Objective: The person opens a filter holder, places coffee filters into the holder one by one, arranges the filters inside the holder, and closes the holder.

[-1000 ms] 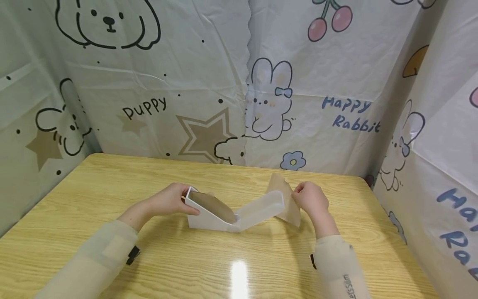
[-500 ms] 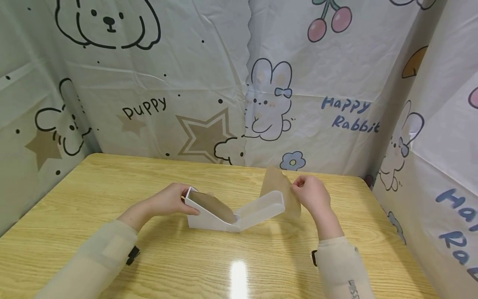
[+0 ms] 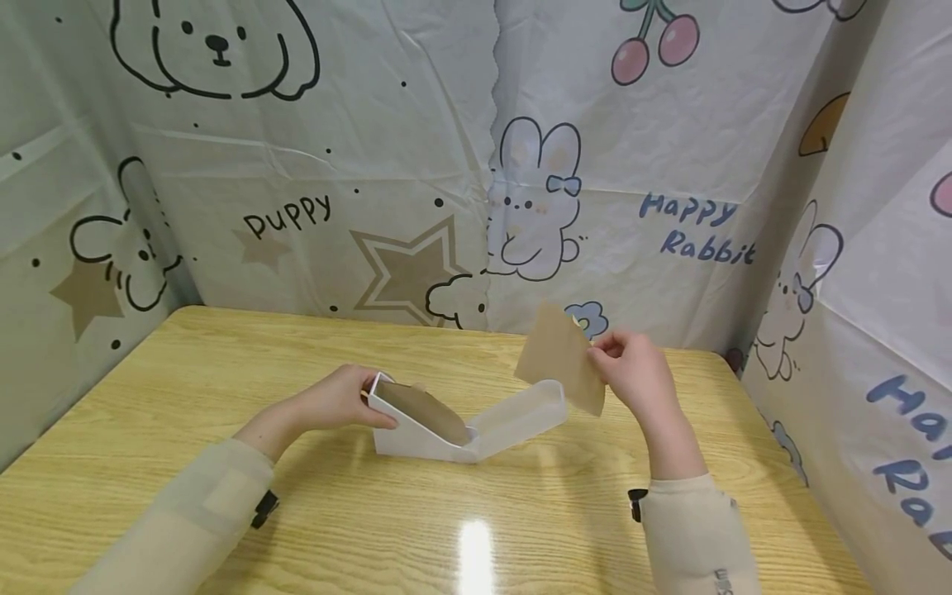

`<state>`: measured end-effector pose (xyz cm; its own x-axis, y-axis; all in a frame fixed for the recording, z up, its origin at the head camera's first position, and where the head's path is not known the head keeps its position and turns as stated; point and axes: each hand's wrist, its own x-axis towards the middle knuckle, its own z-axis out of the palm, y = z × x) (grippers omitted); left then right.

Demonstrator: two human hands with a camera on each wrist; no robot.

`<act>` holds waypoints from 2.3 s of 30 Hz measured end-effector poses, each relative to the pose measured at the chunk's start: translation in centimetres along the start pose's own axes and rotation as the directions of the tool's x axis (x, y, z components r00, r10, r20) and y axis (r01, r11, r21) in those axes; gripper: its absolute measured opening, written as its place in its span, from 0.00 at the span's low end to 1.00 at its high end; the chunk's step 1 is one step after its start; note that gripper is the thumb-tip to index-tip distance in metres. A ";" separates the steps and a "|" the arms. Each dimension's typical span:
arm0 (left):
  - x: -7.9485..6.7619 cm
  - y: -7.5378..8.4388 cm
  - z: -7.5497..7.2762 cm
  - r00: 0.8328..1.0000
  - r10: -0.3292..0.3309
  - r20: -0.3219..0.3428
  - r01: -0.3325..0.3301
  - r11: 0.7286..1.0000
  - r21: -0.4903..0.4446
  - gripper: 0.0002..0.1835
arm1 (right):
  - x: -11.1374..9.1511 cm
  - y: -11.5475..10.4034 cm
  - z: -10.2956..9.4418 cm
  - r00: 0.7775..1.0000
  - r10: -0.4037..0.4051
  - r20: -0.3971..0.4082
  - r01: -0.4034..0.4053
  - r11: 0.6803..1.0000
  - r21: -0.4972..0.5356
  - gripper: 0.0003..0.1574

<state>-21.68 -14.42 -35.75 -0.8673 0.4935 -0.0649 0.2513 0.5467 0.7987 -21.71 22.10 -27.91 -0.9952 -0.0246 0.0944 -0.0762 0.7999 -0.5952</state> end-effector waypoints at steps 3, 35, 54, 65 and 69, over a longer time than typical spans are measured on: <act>0.0 0.0 0.0 1.000 -0.001 -0.002 0.001 1.000 0.001 0.13 | -0.2 -0.5 -0.3 1.000 -0.007 -0.018 0.007 1.000 0.013 0.14; 0.2 -0.5 0.0 1.000 -0.001 -0.002 0.001 1.000 -0.015 0.13 | -1.9 -5.0 -1.0 0.985 -0.100 -0.143 0.112 0.991 0.076 0.13; 0.0 -0.3 0.0 1.000 0.010 -0.003 -0.010 1.000 -0.010 0.13 | -2.1 -7.2 1.6 0.979 -0.173 -0.109 0.183 0.980 0.083 0.07; 0.2 -0.6 0.1 1.000 0.002 0.000 -0.002 1.000 -0.017 0.13 | -1.9 -7.8 3.8 0.977 -0.196 -0.089 0.200 0.979 0.037 0.05; 0.2 -0.6 0.1 1.000 -0.002 0.000 0.002 1.000 -0.013 0.13 | -1.9 -8.0 4.5 0.975 -0.204 -0.088 0.207 0.978 0.023 0.05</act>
<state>-21.97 -14.63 -36.30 -0.8679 0.4923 -0.0664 0.2442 0.5392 0.8060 -19.46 13.06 -26.90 -0.9495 -0.1344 0.2834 -0.2815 0.7638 -0.5809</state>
